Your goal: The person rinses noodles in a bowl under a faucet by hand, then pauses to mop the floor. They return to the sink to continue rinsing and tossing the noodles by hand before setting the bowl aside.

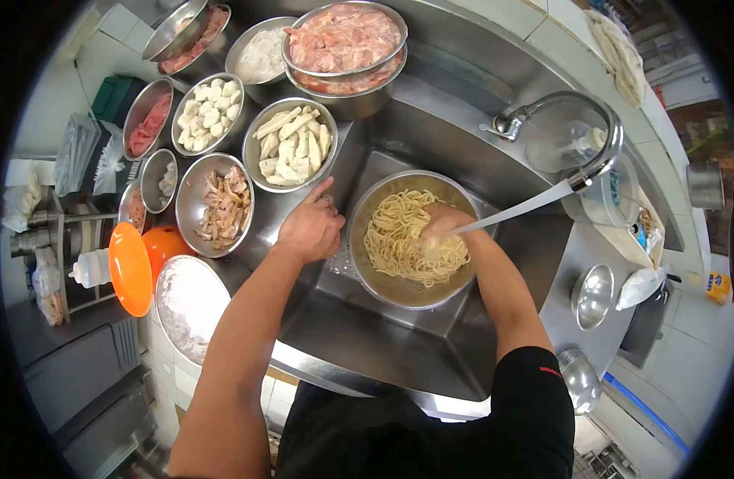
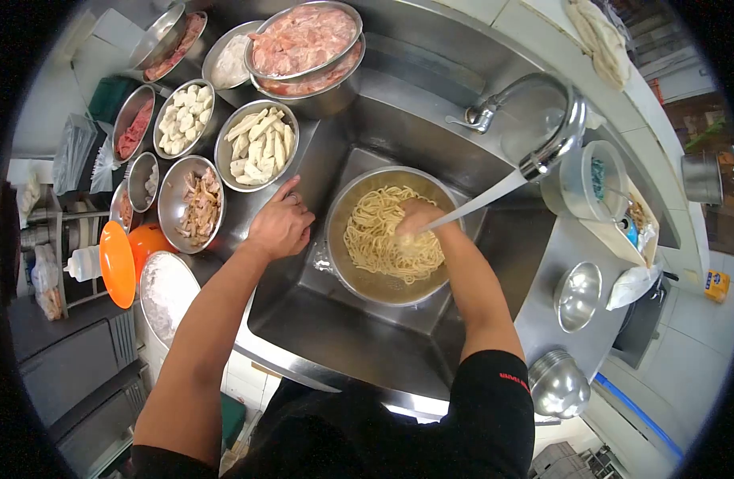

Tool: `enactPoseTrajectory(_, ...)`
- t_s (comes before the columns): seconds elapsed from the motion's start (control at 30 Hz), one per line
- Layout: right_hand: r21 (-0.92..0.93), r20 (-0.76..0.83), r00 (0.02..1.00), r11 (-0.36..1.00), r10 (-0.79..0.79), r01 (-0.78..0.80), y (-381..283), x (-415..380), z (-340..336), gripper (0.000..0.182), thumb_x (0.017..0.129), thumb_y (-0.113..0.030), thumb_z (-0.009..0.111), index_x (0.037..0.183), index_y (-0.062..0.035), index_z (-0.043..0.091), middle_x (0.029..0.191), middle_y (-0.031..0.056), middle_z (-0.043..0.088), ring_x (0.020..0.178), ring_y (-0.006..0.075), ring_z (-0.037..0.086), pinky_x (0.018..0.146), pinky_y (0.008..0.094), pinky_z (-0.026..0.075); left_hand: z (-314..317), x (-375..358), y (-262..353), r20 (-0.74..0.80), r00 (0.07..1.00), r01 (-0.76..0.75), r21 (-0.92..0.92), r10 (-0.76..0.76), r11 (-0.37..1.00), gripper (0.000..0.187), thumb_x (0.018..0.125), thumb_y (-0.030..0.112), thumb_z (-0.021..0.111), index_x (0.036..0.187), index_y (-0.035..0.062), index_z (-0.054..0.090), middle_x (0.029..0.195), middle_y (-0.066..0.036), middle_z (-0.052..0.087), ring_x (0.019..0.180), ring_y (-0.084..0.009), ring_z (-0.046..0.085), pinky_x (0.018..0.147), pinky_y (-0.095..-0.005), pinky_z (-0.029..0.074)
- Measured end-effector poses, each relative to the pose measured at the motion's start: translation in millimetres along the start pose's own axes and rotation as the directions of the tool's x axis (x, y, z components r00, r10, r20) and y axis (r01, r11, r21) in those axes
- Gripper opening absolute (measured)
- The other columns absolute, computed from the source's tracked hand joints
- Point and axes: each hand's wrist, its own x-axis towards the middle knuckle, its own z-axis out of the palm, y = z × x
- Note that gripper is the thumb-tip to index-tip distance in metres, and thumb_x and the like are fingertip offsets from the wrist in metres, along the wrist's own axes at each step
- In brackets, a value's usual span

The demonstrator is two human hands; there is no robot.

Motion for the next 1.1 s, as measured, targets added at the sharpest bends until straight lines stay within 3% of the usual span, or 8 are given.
enactPoseTrajectory(0.13,-0.127,-0.706,0.700,0.992,-0.107,0.023,-21.6,-53.9,45.1,0.071,0.075,-0.032,0.085,0.135,0.0024,0.068,0.133,0.0281,0.071,0.125,0.0396,0.068,0.107,0.0510,0.053,0.8,-0.4,1.0,-0.008,1.000,0.008,0.001,-0.008,1.000,0.014,0.082,0.023,0.071,0.085,0.0113,0.078,0.088,-0.007,0.076,0.110,-0.0232,0.068,0.136,-0.0471,0.021)
enactPoseTrajectory(0.27,-0.161,-0.183,0.929,0.923,0.320,-0.350,-23.4,-48.2,106.6,0.057,0.089,-0.024,0.072,0.139,0.0016,0.065,0.143,0.0256,0.065,0.138,0.0411,0.059,0.112,0.0505,0.051,2.3,-0.2,0.6,0.013,1.000,-0.006,0.017,0.006,1.000,0.015,0.082,0.023,0.071,0.087,0.0115,0.079,0.088,-0.007,0.076,0.110,-0.0233,0.068,0.136,-0.0472,0.020)
enactPoseTrajectory(0.4,-0.545,-0.502,0.863,0.797,-0.061,-0.260,23.0,-17.9,186.6,0.042,0.091,-0.023,0.069,0.127,-0.0013,0.074,0.137,0.0224,0.069,0.134,0.0381,0.063,0.106,0.0495,0.056,3.0,-0.1,0.1,0.002,1.000,0.000,0.031,0.000,1.000,0.015,0.082,0.023,0.071,0.089,0.0118,0.079,0.088,-0.007,0.076,0.110,-0.0234,0.068,0.136,-0.0478,0.021)
enactPoseTrajectory(0.6,-0.451,-0.020,0.927,0.824,0.375,-0.343,48.7,46.5,178.2,0.047,0.087,-0.032,0.074,0.127,-0.0076,0.076,0.134,0.0200,0.072,0.129,0.0362,0.066,0.102,0.0498,0.058,3.1,0.4,1.0,-0.053,0.998,-0.020,0.058,0.023,0.998,0.012,0.082,0.020,0.072,0.089,0.0122,0.078,0.088,-0.006,0.076,0.109,-0.0233,0.069,0.135,-0.0485,0.025)
enactPoseTrajectory(0.67,0.043,-0.607,0.718,0.916,0.340,-0.398,99.6,88.0,214.5,0.059,0.079,-0.039,0.082,0.129,-0.0093,0.076,0.134,0.0163,0.074,0.125,0.0340,0.071,0.099,0.0493,0.060,5.4,2.4,1.5,-0.055,0.998,-0.021,0.037,0.023,0.999,0.011,0.081,0.019,0.072,0.088,0.0122,0.078,0.088,-0.006,0.076,0.108,-0.0233,0.069,0.135,-0.0485,0.025)
enactPoseTrajectory(0.8,0.001,-0.747,0.646,0.972,0.157,-0.234,74.6,42.1,172.1,0.053,0.076,-0.038,0.085,0.117,-0.0050,0.080,0.129,0.0193,0.076,0.113,0.0369,0.074,0.096,0.0471,0.062,3.4,0.5,0.2,-0.060,0.998,-0.010,0.009,0.010,1.000,0.009,0.080,0.018,0.072,0.085,0.0121,0.077,0.087,-0.006,0.076,0.107,-0.0232,0.069,0.135,-0.0483,0.025)
enactPoseTrajectory(0.87,0.011,0.059,0.947,0.949,0.315,-0.316,32.9,20.9,103.7,0.059,0.081,-0.034,0.083,0.128,0.0000,0.074,0.120,0.0242,0.076,0.112,0.0383,0.073,0.097,0.0475,0.057,2.3,1.8,1.7,-0.045,0.999,0.003,0.006,-0.003,1.000,0.009,0.080,0.019,0.072,0.084,0.0119,0.077,0.086,-0.006,0.076,0.107,-0.0230,0.069,0.135,-0.0482,0.025)
enactPoseTrajectory(1.1,0.411,0.028,0.987,0.898,0.158,-0.155,18.0,-26.3,55.1,0.057,0.069,-0.020,0.082,0.119,0.0046,0.074,0.103,0.0203,0.077,0.095,0.0287,0.073,0.085,0.0423,0.056,1.6,0.1,1.1,-0.047,0.999,0.001,-0.003,-0.001,1.000,0.011,0.081,0.020,0.072,0.082,0.0114,0.078,0.085,-0.007,0.076,0.107,-0.0235,0.069,0.135,-0.0477,0.025)
